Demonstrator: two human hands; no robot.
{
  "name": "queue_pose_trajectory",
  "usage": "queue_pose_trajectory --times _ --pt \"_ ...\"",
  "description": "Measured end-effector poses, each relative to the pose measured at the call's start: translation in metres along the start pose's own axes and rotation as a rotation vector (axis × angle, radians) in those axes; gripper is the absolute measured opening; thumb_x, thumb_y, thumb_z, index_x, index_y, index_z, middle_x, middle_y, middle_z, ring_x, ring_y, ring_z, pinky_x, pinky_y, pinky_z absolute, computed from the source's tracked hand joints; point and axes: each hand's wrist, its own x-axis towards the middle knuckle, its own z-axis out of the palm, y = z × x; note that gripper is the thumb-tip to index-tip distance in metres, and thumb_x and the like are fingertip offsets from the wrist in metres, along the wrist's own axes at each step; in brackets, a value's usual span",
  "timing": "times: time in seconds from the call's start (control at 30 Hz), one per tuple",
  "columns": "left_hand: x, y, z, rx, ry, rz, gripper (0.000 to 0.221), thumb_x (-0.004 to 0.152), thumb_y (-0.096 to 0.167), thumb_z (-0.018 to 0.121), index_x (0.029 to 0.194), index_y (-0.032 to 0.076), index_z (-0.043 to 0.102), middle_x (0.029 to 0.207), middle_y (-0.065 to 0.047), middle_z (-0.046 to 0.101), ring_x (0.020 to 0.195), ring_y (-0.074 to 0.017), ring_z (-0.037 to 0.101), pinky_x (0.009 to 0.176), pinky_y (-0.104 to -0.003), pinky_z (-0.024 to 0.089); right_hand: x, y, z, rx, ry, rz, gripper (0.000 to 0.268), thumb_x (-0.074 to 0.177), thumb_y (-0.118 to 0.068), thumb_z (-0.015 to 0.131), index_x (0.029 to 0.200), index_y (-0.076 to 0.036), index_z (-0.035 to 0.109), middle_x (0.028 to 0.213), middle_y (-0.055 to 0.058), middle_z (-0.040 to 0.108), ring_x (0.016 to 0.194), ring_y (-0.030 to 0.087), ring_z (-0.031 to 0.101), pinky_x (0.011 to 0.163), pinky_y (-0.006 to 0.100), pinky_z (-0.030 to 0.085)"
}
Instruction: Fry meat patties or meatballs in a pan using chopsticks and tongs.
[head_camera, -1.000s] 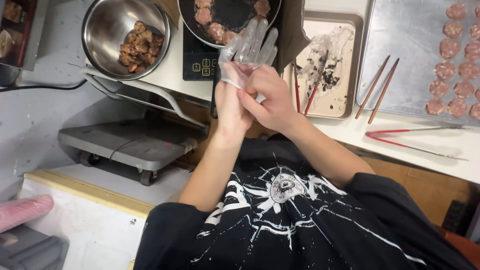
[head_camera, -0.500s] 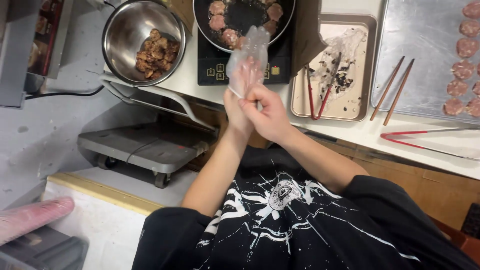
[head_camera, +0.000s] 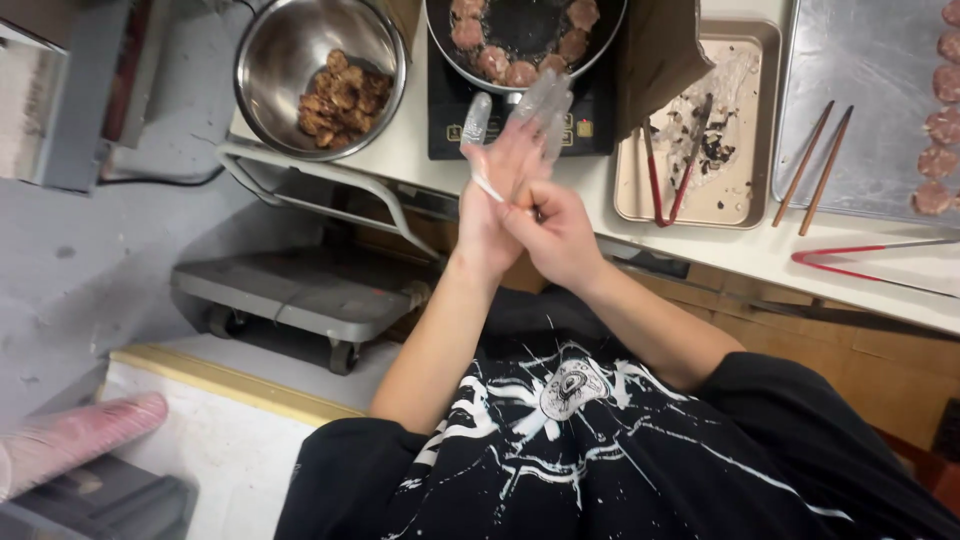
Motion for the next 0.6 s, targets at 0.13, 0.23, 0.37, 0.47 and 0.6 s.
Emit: queue_pose_trajectory --times 0.13,0.23,0.37,0.47,0.6 --pt "0.040 0.001 -0.039 -0.033 -0.051 0.052 0.082 0.106 0.064 0.023 0.165 0.007 0.024 0.168 -0.012 0.029 0.154 -0.0315 0.031 0.130 -0.044 0.024 0.013 -0.008 0.020 -0.245 0.063 -0.223 0.028 0.100 -0.005 0.067 0.081 -0.004 0.047 0.080 0.001 0.048 0.077 0.011 0.046 0.070 0.027 0.038" --pt "0.068 0.009 -0.073 0.087 0.052 0.098 0.078 0.116 0.059 0.031 0.166 0.000 0.028 0.167 -0.020 0.036 0.156 -0.0375 0.035 0.129 -0.052 0.021 0.020 -0.008 0.034 -0.359 0.109 -0.294 0.024 0.098 -0.005 0.070 0.083 -0.002 0.051 0.079 0.006 0.049 0.077 0.018 0.047 0.071 0.032 0.037" --pt "0.064 0.029 -0.055 -0.151 -0.345 0.073 0.075 0.107 0.060 0.033 0.160 0.008 0.037 0.161 -0.014 0.042 0.153 -0.0312 0.039 0.125 -0.054 0.032 0.030 -0.014 0.060 -0.473 0.155 -0.363 0.029 0.092 -0.004 0.072 0.077 -0.003 0.048 0.077 0.008 0.048 0.076 0.023 0.048 0.072 0.037 0.037" --pt "0.086 0.031 -0.088 -0.089 -0.056 0.110 0.067 0.111 0.053 0.040 0.158 0.006 0.036 0.155 -0.019 0.043 0.153 -0.0375 0.039 0.129 -0.059 0.032 0.040 -0.013 0.076 -0.450 0.129 -0.366 0.030 0.089 -0.003 0.071 0.076 -0.004 0.043 0.078 0.009 0.046 0.077 0.025 0.049 0.072 0.037 0.037" --pt "0.092 0.074 -0.075 -0.127 0.052 0.097 0.080 0.097 0.062 0.044 0.151 0.004 0.035 0.152 -0.022 0.038 0.141 -0.0416 0.034 0.104 -0.057 0.027 0.049 -0.013 0.100 -0.522 0.041 -0.462 0.031 0.086 -0.005 0.073 0.075 -0.007 0.044 0.073 0.005 0.047 0.077 0.026 0.052 0.074 0.039 0.038"
